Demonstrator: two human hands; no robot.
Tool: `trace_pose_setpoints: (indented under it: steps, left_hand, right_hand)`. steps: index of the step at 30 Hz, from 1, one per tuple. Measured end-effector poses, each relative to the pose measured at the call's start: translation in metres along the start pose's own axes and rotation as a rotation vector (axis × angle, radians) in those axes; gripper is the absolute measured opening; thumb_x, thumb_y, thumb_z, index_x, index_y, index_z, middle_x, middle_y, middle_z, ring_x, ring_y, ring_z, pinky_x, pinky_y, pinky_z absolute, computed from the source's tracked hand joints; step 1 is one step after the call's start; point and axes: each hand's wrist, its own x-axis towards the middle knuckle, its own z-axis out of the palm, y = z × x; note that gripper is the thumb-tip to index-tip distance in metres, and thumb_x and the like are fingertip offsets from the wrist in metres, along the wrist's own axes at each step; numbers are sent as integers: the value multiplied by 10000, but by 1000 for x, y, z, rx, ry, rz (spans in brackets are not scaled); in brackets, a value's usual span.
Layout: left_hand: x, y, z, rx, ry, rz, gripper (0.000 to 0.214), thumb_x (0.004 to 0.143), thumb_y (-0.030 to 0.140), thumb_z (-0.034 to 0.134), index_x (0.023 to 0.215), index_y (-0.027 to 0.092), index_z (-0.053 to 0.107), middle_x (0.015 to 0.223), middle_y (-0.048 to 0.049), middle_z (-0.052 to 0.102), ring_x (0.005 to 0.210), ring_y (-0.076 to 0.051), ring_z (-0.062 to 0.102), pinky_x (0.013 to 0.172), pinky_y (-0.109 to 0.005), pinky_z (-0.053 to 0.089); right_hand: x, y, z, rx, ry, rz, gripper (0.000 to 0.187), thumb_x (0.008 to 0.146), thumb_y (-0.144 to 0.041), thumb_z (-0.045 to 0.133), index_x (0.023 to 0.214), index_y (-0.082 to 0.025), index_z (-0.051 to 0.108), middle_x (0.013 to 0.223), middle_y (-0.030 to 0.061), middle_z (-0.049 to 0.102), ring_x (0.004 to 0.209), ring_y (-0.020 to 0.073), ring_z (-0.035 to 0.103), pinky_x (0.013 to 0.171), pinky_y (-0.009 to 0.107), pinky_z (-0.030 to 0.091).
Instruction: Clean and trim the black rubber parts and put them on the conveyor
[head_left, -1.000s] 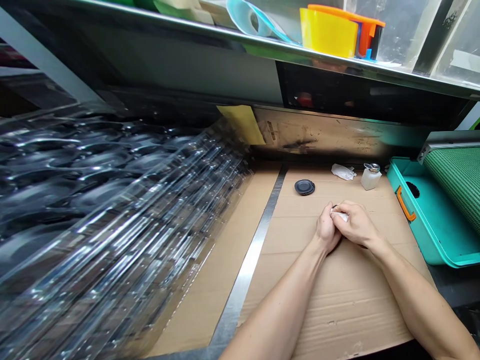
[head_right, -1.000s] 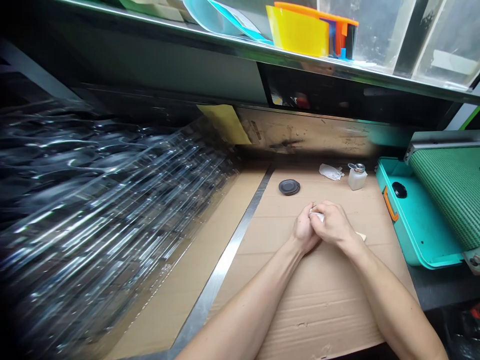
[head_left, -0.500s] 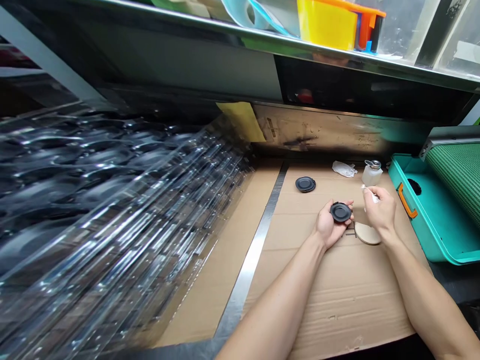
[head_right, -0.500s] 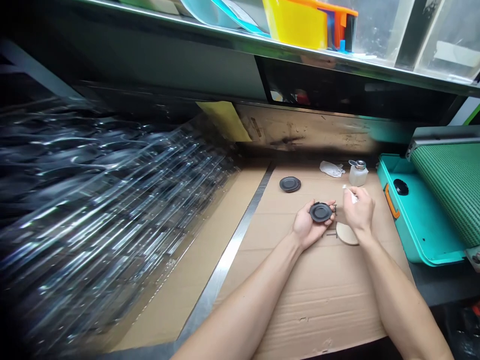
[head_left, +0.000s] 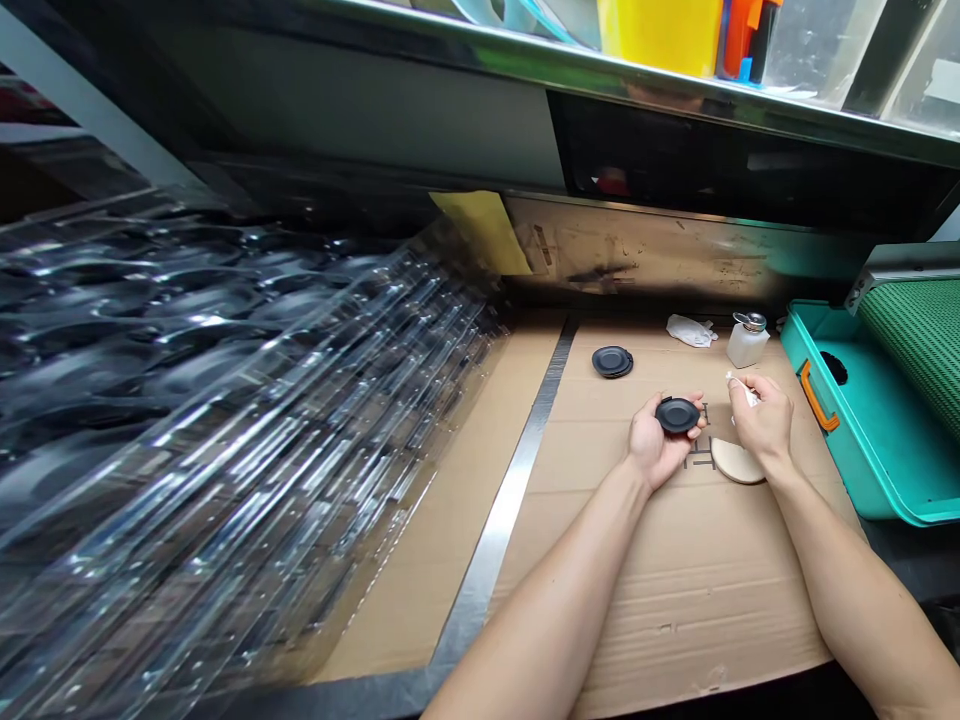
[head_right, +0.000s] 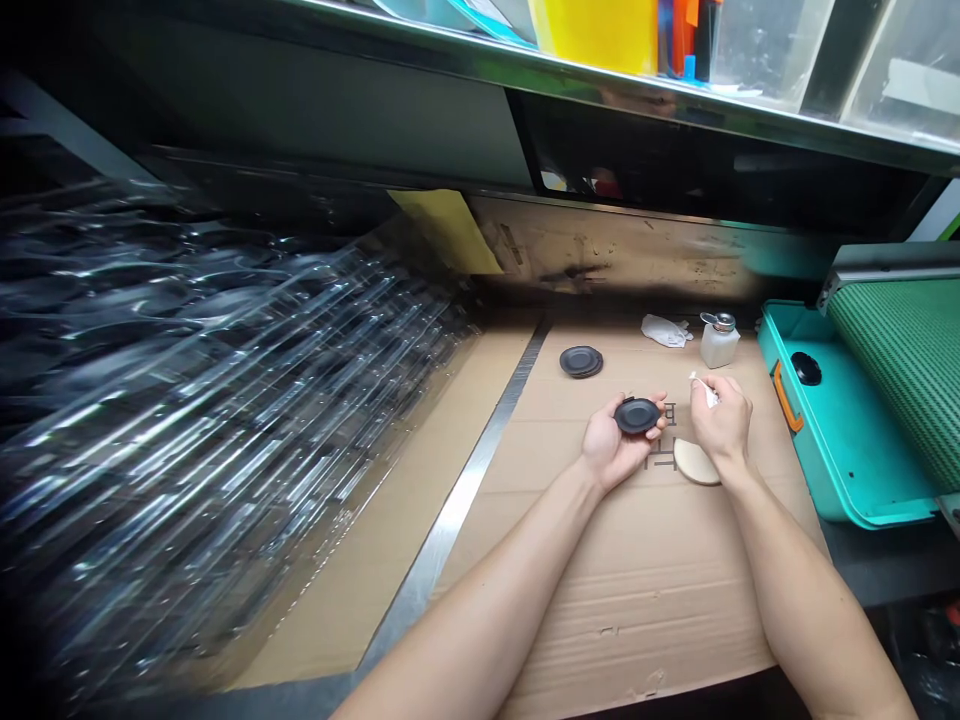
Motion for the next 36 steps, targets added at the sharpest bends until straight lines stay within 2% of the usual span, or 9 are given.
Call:
trace_pose_setpoints:
  steps: [3, 7, 12, 15, 21, 24, 28, 32, 36]
  left_hand:
    - [0, -1, 1, 8, -3, 2, 510, 1005, 402, 289, 1000, 78, 683, 778, -147, 637, 611, -193, 558, 466, -274, 374]
    - [2, -10, 1, 49, -20, 35, 509, 1017, 440, 311, 906, 109, 681, 773, -125, 650, 614, -184, 579, 519, -282, 431]
    - [1, -16, 0, 108, 62, 160, 486, 1019, 407, 360, 810, 125, 696, 781, -106, 693, 786, -221, 673, 777, -338, 536]
    - [0, -15, 1, 156, 73, 153, 546, 1024, 419, 310, 882, 98, 728, 790, -118, 711, 808, -234, 688, 791, -351, 542]
    - [3, -18, 1, 137, 107, 180, 445, 1037, 355, 356, 808, 131, 665, 734, -59, 683, 688, -162, 651, 703, -272, 524]
    - [3, -19, 1, 91, 116, 193, 424, 1034, 341, 381, 754, 146, 632, 711, -42, 665, 669, -144, 640, 700, -248, 519]
    - [3, -18, 1, 113, 110, 165, 447, 1040, 352, 361, 760, 139, 637, 705, -46, 663, 647, -141, 631, 700, -252, 522]
    - [4, -20, 0, 115, 116, 195, 424, 1028, 348, 389, 738, 147, 623, 698, -37, 664, 670, -134, 641, 707, -238, 520]
    - [5, -24, -3, 234, 126, 252, 353, 952, 428, 536, 800, 135, 663, 712, -39, 679, 730, -167, 661, 736, -267, 528]
  right_hand:
    - [0, -6, -3, 51, -37, 3, 224, 894, -362, 595, 865, -199, 745, 860, 52, 693, 817, 196, 636, 788, 304, 471]
    - [-14, -25, 2, 157, -246, -56, 209, 900, -359, 617, 909, -213, 766, 899, 48, 662, 832, 177, 640, 771, 278, 490]
    - [-32, -42, 6, 137, -495, -249, 175, 908, -229, 582, 942, -233, 753, 901, 33, 663, 854, 169, 630, 811, 278, 485]
    - [-27, -36, -4, 86, -627, -351, 170, 905, -192, 575, 898, -236, 739, 938, 30, 671, 866, 168, 627, 813, 277, 478]
    - [-16, -24, 1, -64, -423, -279, 213, 967, -238, 517, 1007, -209, 724, 924, 52, 632, 854, 171, 609, 794, 266, 465]
    - [-18, -26, 8, -23, -498, -316, 183, 964, -256, 540, 983, -218, 718, 912, 38, 631, 843, 160, 608, 791, 249, 465]
    - [-19, -28, 7, -102, -434, -251, 183, 957, -238, 537, 966, -208, 717, 903, 44, 627, 838, 170, 605, 784, 263, 460]
    - [-20, -30, 3, -141, -461, -245, 169, 950, -236, 545, 984, -212, 708, 927, 49, 644, 874, 178, 615, 804, 264, 456]
    - [-20, -32, 1, -169, -538, -264, 144, 927, -205, 548, 933, -209, 692, 950, 47, 657, 889, 174, 619, 809, 251, 447]
